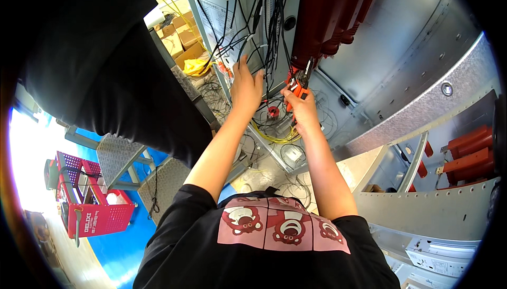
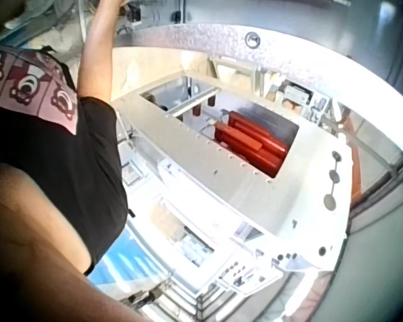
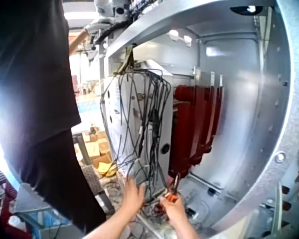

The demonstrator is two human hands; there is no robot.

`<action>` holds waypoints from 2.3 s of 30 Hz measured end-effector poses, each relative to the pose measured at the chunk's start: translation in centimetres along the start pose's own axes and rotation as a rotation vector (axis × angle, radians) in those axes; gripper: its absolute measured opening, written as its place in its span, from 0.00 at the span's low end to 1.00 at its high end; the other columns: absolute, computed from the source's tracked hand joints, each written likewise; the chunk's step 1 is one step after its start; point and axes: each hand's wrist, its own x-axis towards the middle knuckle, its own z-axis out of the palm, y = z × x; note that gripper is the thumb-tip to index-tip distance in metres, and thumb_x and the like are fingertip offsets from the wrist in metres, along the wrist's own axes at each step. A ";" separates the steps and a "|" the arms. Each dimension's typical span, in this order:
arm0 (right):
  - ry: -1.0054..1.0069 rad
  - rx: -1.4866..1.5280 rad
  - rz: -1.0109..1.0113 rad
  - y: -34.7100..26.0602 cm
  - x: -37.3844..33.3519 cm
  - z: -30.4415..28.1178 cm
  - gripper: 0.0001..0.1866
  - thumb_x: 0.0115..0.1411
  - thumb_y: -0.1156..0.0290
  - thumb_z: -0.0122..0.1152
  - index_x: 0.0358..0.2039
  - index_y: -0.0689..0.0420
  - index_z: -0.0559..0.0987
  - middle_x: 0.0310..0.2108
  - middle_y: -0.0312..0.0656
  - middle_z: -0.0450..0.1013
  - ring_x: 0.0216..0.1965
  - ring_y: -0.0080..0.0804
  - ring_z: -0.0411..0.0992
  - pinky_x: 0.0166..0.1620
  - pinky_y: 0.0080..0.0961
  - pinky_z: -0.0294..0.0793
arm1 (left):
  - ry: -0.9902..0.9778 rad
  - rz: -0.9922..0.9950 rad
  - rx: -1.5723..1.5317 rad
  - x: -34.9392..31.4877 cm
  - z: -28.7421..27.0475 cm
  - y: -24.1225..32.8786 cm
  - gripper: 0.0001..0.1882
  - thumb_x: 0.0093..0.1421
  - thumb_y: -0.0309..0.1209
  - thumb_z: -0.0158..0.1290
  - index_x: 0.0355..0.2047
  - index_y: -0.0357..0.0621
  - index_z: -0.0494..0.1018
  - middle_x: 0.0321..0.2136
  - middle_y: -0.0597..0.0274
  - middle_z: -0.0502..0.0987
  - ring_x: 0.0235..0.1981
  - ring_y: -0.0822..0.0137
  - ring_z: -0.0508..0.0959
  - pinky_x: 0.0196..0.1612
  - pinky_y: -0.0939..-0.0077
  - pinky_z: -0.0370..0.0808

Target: The person strips the insulation from multiple black wires using pliers and organizes them inside an open electrical cabinet. Another person works on the upper section of the cabinet simultaneously.

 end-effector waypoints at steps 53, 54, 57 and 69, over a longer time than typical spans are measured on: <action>-0.020 0.243 -0.235 -9.2 -11.0 3.8 0.15 0.59 0.75 0.65 0.44 0.59 0.69 0.34 0.33 0.69 0.33 0.20 0.68 0.39 0.17 0.69 | -0.130 -0.013 -0.746 -5.0 -10.4 14.3 0.07 0.65 0.28 0.53 0.34 0.37 0.77 0.29 0.68 0.73 0.26 0.78 0.69 0.32 0.82 0.67; 0.027 0.168 -0.352 -9.7 -11.4 3.6 0.16 0.59 0.75 0.64 0.44 0.59 0.69 0.35 0.33 0.69 0.34 0.19 0.68 0.40 0.17 0.69 | -0.104 0.232 -0.516 -3.7 -11.2 14.7 0.05 0.61 0.26 0.56 0.31 0.37 0.77 0.29 0.63 0.73 0.29 0.71 0.71 0.35 0.74 0.68; -0.042 0.092 -0.551 -13.2 -12.0 3.1 0.18 0.58 0.80 0.62 0.47 0.60 0.68 0.38 0.37 0.71 0.35 0.17 0.67 0.39 0.15 0.70 | -0.162 0.556 -0.142 -1.9 -11.5 15.9 0.08 0.50 0.27 0.61 0.26 0.40 0.71 0.30 0.60 0.74 0.38 0.55 0.73 0.42 0.66 0.71; -0.032 -0.155 -0.560 -19.6 -13.3 0.4 0.10 0.60 0.80 0.61 0.43 0.63 0.74 0.34 0.39 0.76 0.35 0.20 0.74 0.41 0.19 0.75 | -0.598 0.804 -0.240 -0.1 -11.4 18.0 0.09 0.61 0.32 0.55 0.27 0.39 0.70 0.24 0.58 0.72 0.31 0.52 0.73 0.40 0.60 0.69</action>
